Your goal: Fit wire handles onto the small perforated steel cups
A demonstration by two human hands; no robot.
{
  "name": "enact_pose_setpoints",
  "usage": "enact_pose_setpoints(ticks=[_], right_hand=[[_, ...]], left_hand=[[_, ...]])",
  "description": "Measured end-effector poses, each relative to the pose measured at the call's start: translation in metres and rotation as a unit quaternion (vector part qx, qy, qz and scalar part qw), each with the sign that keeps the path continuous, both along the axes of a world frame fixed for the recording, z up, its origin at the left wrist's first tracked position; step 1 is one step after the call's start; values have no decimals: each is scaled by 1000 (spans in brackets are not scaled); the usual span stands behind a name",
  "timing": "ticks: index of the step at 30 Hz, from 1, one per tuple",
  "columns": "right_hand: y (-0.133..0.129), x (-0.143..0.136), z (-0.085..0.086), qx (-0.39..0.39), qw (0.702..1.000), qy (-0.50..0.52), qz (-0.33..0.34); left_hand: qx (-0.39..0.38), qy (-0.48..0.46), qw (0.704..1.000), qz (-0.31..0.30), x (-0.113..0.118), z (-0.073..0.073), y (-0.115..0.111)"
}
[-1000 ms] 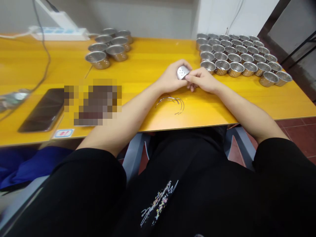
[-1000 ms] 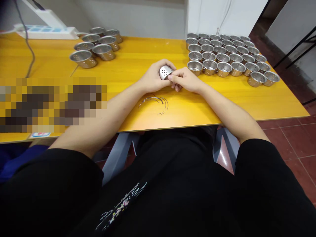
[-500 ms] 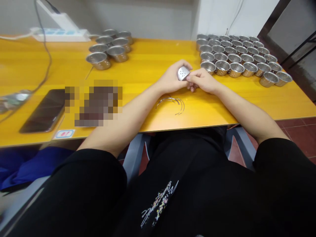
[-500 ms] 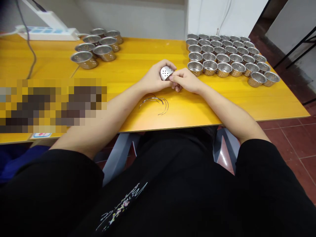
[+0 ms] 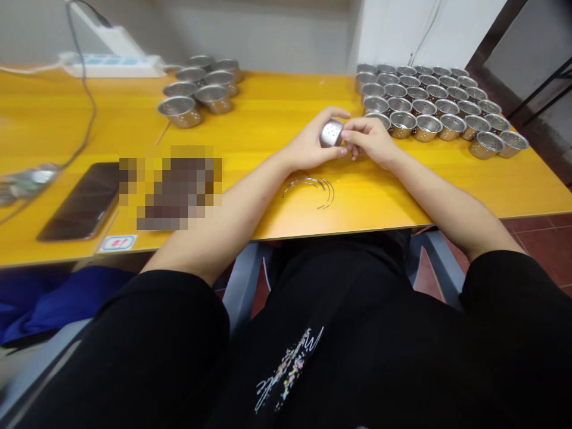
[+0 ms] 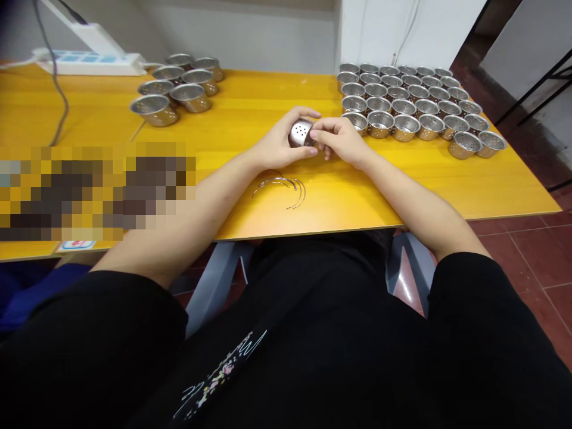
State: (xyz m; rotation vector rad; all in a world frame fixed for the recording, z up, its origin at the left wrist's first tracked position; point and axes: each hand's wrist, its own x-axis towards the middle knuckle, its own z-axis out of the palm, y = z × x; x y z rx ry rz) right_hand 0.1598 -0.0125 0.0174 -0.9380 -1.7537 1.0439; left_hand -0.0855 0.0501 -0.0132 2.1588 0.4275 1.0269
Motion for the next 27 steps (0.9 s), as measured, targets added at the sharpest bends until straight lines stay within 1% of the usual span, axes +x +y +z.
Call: enact_pose_setpoints(ticks=[2, 5, 7, 11, 14, 18, 22, 27], right_hand=[[4, 2, -3, 19, 1000, 7, 1], [5, 2, -5, 24, 1000, 7, 5], [2, 2, -3, 16, 1000, 8, -2], [-7, -3, 6, -16, 999, 16, -39], [-10, -7, 10, -49, 997, 41, -52], [-7, -11, 8, -90, 993, 66, -50], [-4, -13, 7, -89, 993, 60, -52], [-6, -16, 11, -88, 993, 53, -51]], left_hand=[[4, 0, 1000, 7, 0, 2, -1], [2, 0, 1000, 26, -1, 6, -4], [-3, 2, 1000, 31, 0, 8, -6], [-19, -4, 999, 41, 2, 10, -11], [-25, -12, 998, 53, 6, 9, -10], [-17, -9, 997, 71, 9, 6, -8], [-13, -6, 997, 81, 11, 4, -8], [-11, -10, 997, 78, 11, 2, -7]])
